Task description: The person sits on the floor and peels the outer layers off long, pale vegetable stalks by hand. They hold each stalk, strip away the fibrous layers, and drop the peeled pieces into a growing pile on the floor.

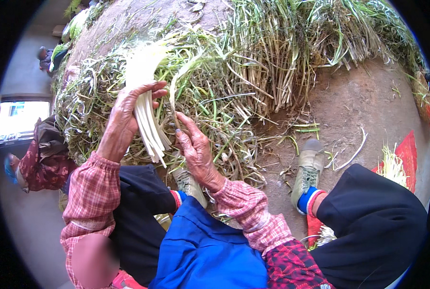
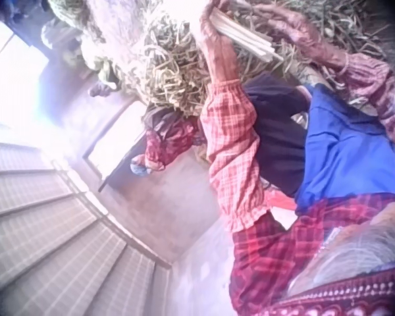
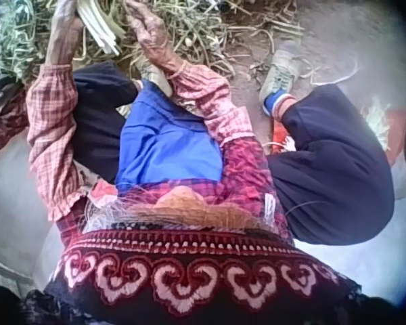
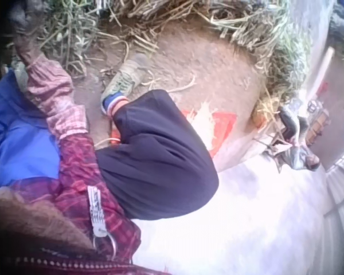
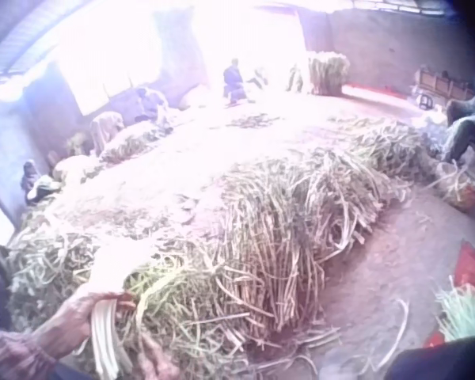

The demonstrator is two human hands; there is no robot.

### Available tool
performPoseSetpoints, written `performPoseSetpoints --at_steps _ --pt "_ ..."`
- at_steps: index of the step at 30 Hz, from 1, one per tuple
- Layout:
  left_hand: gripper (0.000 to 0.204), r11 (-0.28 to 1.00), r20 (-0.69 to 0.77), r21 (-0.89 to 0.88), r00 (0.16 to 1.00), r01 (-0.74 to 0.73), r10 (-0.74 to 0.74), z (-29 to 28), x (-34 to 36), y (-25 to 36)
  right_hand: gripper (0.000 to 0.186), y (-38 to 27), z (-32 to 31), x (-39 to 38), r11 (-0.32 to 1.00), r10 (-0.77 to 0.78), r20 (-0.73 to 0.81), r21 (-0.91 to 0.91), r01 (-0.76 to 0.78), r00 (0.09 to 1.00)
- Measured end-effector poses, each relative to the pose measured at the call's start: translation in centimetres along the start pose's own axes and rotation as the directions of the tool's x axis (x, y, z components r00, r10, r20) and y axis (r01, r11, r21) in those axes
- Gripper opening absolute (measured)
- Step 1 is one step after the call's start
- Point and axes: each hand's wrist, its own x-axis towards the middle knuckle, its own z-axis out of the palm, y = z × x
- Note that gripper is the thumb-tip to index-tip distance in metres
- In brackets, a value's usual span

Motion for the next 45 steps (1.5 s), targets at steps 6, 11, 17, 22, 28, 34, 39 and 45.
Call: performPoseSetpoints --at_steps 6,11,17,22,28,34,39,45 --pt "0.035 0.998 -0.04 0.066 0.999 -0.001 0.004 0.3 0.3 -0.4 0.038 0.9 -0.9 0.5 0.948 -0.215 0.074 -0.224 0.227 0.974" --pt "0.028 0.999 -0.126 0.049 0.992 0.002 0.004 -0.2 1.0 -2.0 0.038 0.7 -1.5 0.4 0.907 -0.278 0.166 -0.278 0.315 0.946" --pt "0.026 0.991 -0.047 0.136 0.999 -0.003 0.009 0.4 0.4 -1.6 0.032 2.0 -2.3 1.3 0.979 0.041 0.196 -0.203 -0.001 0.98" --pt "0.019 0.975 0.006 0.222 1.0 -0.029 0.028 1.6 0.2 -2.5 0.043 0.5 -2.8 4.0 0.998 0.036 0.049 0.041 -0.038 0.998" --pt "0.027 0.968 -0.023 0.247 0.999 -0.041 0.048 3.0 -1.2 -3.5 0.015 0.6 -2.6 6.1 0.945 0.12 -0.05 0.312 -0.099 0.991" --pt "0.026 0.885 -0.021 0.378 0.953 -0.272 0.301 2.7 -2.5 -3.9 0.01 2.0 -2.3 4.8 0.642 0.224 -0.067 0.761 -0.095 0.972" --pt "0.019 0.986 -0.027 0.146 0.996 -0.081 0.086 3.3 -1.0 -2.9 0.013 2.8 -1.7 4.8 0.377 0.216 -0.037 0.925 -0.048 0.976" --pt "0.011 0.983 -0.078 0.085 0.983 -0.16 0.166 2.1 0.3 -2.0 0.017 1.6 -1.3 3.5 0.511 0.146 0.017 0.855 -0.09 0.989"
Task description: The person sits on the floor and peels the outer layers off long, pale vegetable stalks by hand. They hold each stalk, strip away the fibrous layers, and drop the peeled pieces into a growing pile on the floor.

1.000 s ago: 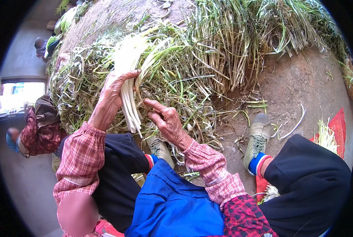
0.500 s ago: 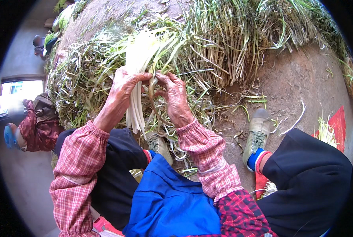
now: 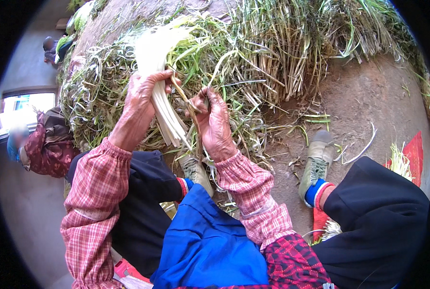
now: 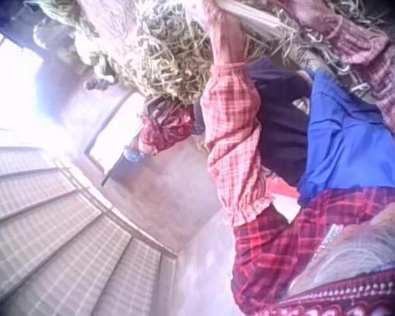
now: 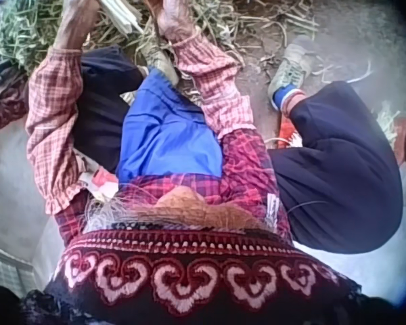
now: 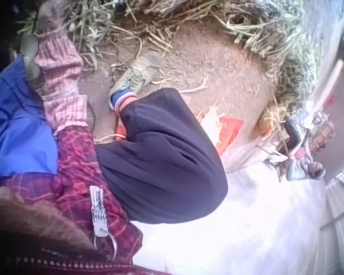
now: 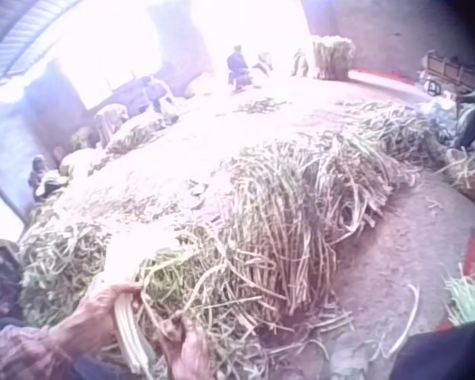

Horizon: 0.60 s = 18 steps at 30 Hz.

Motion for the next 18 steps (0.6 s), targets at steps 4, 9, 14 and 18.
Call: performPoseSetpoints --at_steps 4,9,14,18 --pt "0.023 0.999 -0.002 0.004 0.999 -0.054 0.054 -2.3 1.6 0.5 0.017 0.2 -0.3 -1.1 0.923 -0.14 -0.077 -0.372 0.101 0.987" --pt "0.019 0.982 -0.059 0.046 0.981 -0.183 0.185 -4.7 2.9 3.5 0.022 0.7 -4.7 -3.4 0.278 -0.077 0.226 -0.93 0.239 0.971" --pt "0.018 0.965 -0.027 0.102 0.969 -0.241 0.244 -5.1 2.6 4.3 0.008 2.5 -9.8 -5.3 -0.387 0.165 0.407 -0.811 0.439 0.898" --pt "0.023 0.972 -0.073 -0.036 0.97 -0.233 0.23 -5.5 2.4 4.9 0.017 2.9 -12.4 -6.4 -0.634 0.452 0.181 -0.624 0.458 0.873"
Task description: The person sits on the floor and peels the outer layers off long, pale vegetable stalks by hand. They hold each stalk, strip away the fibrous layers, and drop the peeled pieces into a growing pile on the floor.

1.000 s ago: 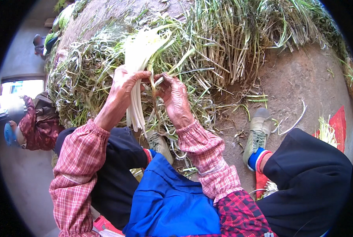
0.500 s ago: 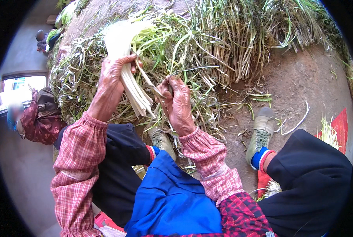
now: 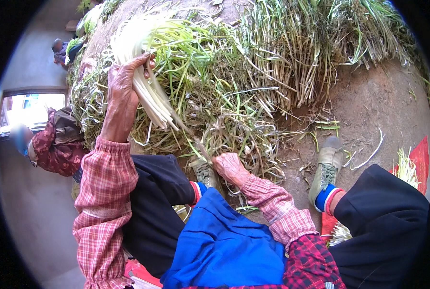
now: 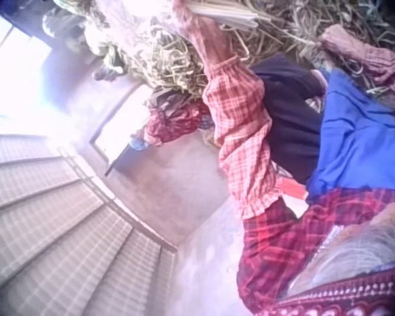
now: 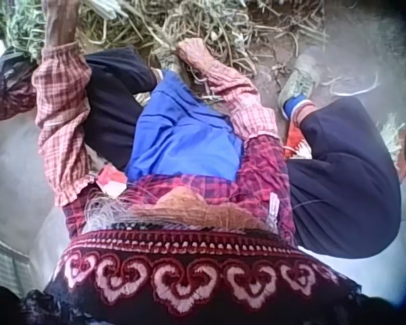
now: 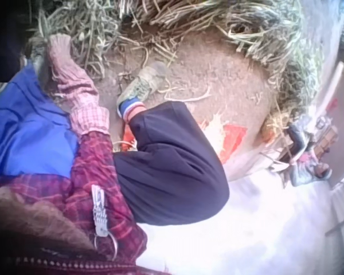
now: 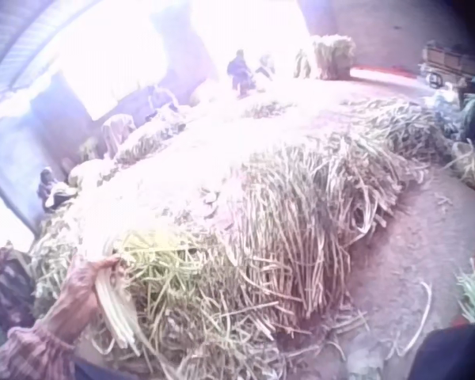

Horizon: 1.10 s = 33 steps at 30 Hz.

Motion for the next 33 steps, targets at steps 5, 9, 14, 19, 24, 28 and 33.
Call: performPoseSetpoints --at_steps 5,9,14,19,24,28,33 --pt "0.027 0.993 -0.002 0.111 0.999 0.037 -0.037 0.4 -0.5 0.7 0.019 0.9 -1.2 0.0 0.999 0.043 0.174 0.003 -0.044 0.984" --pt "0.028 0.994 0.211 0.055 0.972 0.096 -0.106 2.6 -1.4 -1.1 0.027 2.9 -4.6 2.0 0.993 0.037 -0.532 0.112 0.027 0.846" --pt "0.027 0.967 0.22 0.143 0.946 0.211 -0.239 3.8 -3.0 -1.2 0.023 -0.1 -12.5 6.3 0.429 0.165 -0.381 0.858 0.281 0.91" --pt "0.03 0.977 0.19 0.133 0.964 0.163 -0.187 3.4 -2.5 -0.6 0.035 1.2 -12.1 4.6 0.963 0.152 -0.253 0.257 -0.085 0.955" --pt "0.025 0.982 0.224 0.092 0.957 0.165 -0.182 3.6 -2.4 -2.0 0.033 -0.1 -11.0 5.5 0.732 -0.043 -0.404 0.61 0.304 0.914" --pt "0.027 0.98 0.236 0.135 0.956 0.144 -0.173 3.4 -2.7 -2.2 0.025 -2.7 -11.2 5.9 0.289 0.037 -0.196 0.941 0.178 0.98" --pt "0.035 0.993 0.031 0.075 0.995 0.093 -0.095 1.4 -2.0 -2.2 0.021 -2.8 -11.9 5.2 0.145 0.389 -0.136 0.986 0.086 0.911"
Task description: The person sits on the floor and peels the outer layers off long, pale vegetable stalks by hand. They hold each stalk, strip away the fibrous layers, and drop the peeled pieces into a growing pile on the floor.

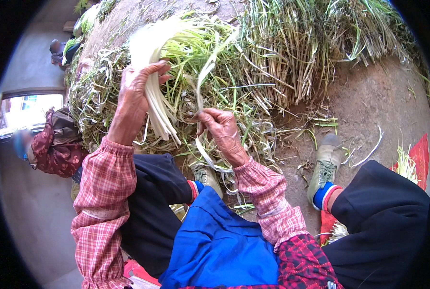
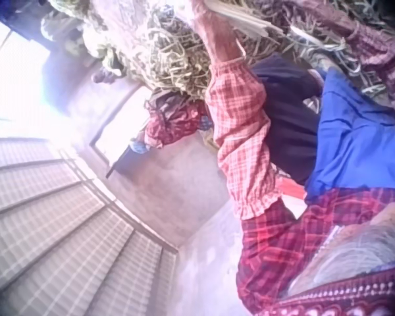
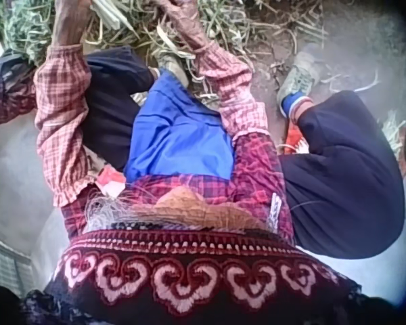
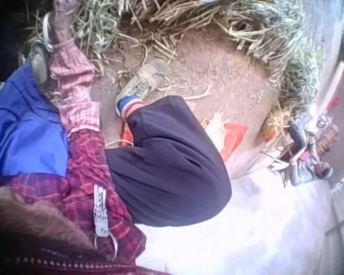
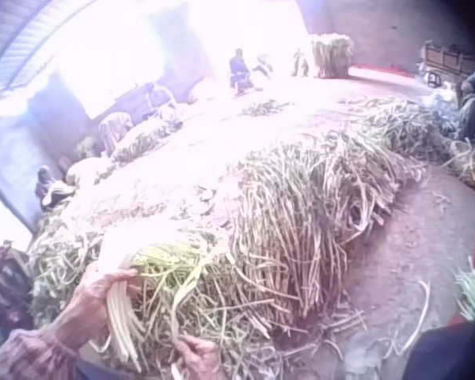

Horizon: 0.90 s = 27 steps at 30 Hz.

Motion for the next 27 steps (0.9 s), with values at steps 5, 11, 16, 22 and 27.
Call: performPoseSetpoints --at_steps 5,11,16,22,27 --pt "0.047 0.991 0.14 -0.032 0.983 0.127 -0.122 1.0 -0.1 -0.1 0.023 -0.3 -0.8 0.5 0.991 -0.127 -0.044 -0.059 0.124 0.991" --pt "0.032 0.976 0.146 0.121 0.969 0.183 -0.2 3.2 -1.7 -1.7 0.021 -0.8 0.7 0.4 0.977 -0.164 -0.04 -0.143 0.157 0.986" --pt "0.027 0.957 0.078 0.232 0.977 0.174 -0.197 2.9 -1.9 -2.4 0.018 -1.4 1.3 -0.1 0.92 -0.198 -0.045 -0.353 0.17 0.979" --pt "0.024 0.971 0.17 0.192 0.969 0.145 -0.178 2.9 -2.4 -2.0 0.023 -0.9 1.4 0.4 0.914 -0.226 0.007 -0.345 0.214 0.974" --pt "0.022 0.959 0.155 0.173 0.955 0.224 -0.251 3.8 -2.8 -2.1 0.039 -0.9 0.3 2.0 0.967 0.08 -0.036 0.244 -0.069 0.996"
